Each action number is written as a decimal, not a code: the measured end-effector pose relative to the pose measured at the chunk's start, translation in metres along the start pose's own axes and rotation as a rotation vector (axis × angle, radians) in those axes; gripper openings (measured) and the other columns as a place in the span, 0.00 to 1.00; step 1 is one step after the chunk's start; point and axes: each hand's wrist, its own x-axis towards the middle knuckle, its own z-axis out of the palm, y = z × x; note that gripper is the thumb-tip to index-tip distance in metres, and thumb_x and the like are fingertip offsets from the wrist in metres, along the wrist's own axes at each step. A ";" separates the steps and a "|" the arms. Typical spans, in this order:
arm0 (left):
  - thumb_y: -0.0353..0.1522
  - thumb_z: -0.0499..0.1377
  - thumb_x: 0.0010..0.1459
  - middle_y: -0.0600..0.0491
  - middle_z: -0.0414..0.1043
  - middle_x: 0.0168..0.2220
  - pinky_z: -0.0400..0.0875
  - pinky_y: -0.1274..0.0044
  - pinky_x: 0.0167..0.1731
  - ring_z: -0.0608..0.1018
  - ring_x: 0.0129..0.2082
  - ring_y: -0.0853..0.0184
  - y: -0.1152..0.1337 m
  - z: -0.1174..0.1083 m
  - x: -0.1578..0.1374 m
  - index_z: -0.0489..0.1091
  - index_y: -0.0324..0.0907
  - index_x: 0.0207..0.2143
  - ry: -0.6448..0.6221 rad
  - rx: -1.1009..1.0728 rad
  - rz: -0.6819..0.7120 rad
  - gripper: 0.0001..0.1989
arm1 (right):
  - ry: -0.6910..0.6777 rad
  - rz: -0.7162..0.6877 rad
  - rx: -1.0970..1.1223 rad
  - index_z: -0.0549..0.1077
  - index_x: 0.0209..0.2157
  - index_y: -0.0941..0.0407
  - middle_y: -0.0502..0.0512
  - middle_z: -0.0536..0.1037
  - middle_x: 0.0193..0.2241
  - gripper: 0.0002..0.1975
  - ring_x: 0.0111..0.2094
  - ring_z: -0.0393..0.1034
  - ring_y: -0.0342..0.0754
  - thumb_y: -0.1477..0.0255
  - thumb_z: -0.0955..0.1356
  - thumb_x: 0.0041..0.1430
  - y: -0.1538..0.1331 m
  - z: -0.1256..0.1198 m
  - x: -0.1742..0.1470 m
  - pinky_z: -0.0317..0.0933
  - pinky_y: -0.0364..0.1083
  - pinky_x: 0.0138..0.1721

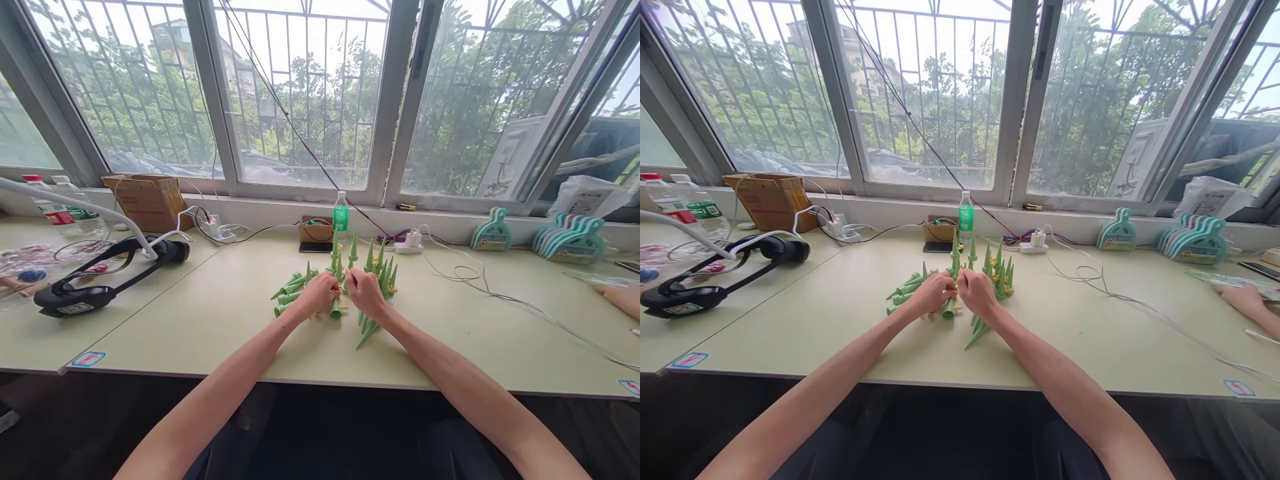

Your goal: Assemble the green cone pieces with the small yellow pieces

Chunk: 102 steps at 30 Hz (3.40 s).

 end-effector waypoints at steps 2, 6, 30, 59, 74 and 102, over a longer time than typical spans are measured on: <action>0.30 0.56 0.57 0.50 0.71 0.33 0.66 0.75 0.35 0.74 0.33 0.64 -0.001 0.001 0.000 0.74 0.40 0.27 -0.001 0.001 -0.005 0.08 | -0.016 0.006 0.017 0.50 0.20 0.54 0.44 0.54 0.14 0.19 0.17 0.44 0.40 0.66 0.56 0.66 0.001 0.000 0.000 0.42 0.42 0.22; 0.30 0.57 0.57 0.50 0.71 0.33 0.66 0.75 0.35 0.74 0.34 0.63 -0.003 0.004 0.001 0.74 0.40 0.26 0.006 0.000 0.001 0.08 | -0.051 0.008 0.051 0.49 0.21 0.54 0.44 0.54 0.15 0.18 0.18 0.44 0.40 0.66 0.55 0.66 0.002 0.001 0.001 0.43 0.42 0.23; 0.29 0.54 0.57 0.51 0.67 0.30 0.62 0.76 0.30 0.71 0.29 0.66 -0.001 0.003 0.002 0.69 0.39 0.22 0.025 -0.054 -0.001 0.11 | -0.123 0.023 0.064 0.62 0.25 0.55 0.45 0.65 0.17 0.10 0.19 0.55 0.40 0.69 0.59 0.61 -0.001 -0.001 -0.001 0.49 0.40 0.25; 0.41 0.60 0.53 0.50 0.74 0.25 0.65 0.79 0.25 0.73 0.25 0.69 0.002 -0.009 0.005 0.73 0.37 0.26 0.313 -0.621 -0.158 0.14 | -0.081 0.051 0.005 0.69 0.43 0.55 0.50 0.78 0.29 0.10 0.21 0.66 0.42 0.71 0.64 0.59 -0.003 -0.005 -0.002 0.57 0.41 0.29; 0.44 0.60 0.51 0.51 0.72 0.25 0.61 0.81 0.20 0.70 0.22 0.72 0.010 -0.012 0.003 0.71 0.37 0.26 0.244 -0.765 -0.168 0.17 | -0.085 0.019 0.135 0.69 0.34 0.56 0.51 0.76 0.29 0.07 0.22 0.64 0.41 0.69 0.62 0.63 0.004 -0.001 -0.001 0.56 0.40 0.28; 0.46 0.55 0.55 0.60 0.55 0.14 0.50 0.82 0.16 0.56 0.15 0.77 0.017 -0.014 0.001 0.63 0.39 0.22 0.202 -0.814 -0.177 0.20 | -0.078 0.072 0.330 0.67 0.34 0.55 0.52 0.74 0.28 0.11 0.22 0.66 0.43 0.64 0.59 0.64 -0.005 -0.005 0.000 0.60 0.42 0.27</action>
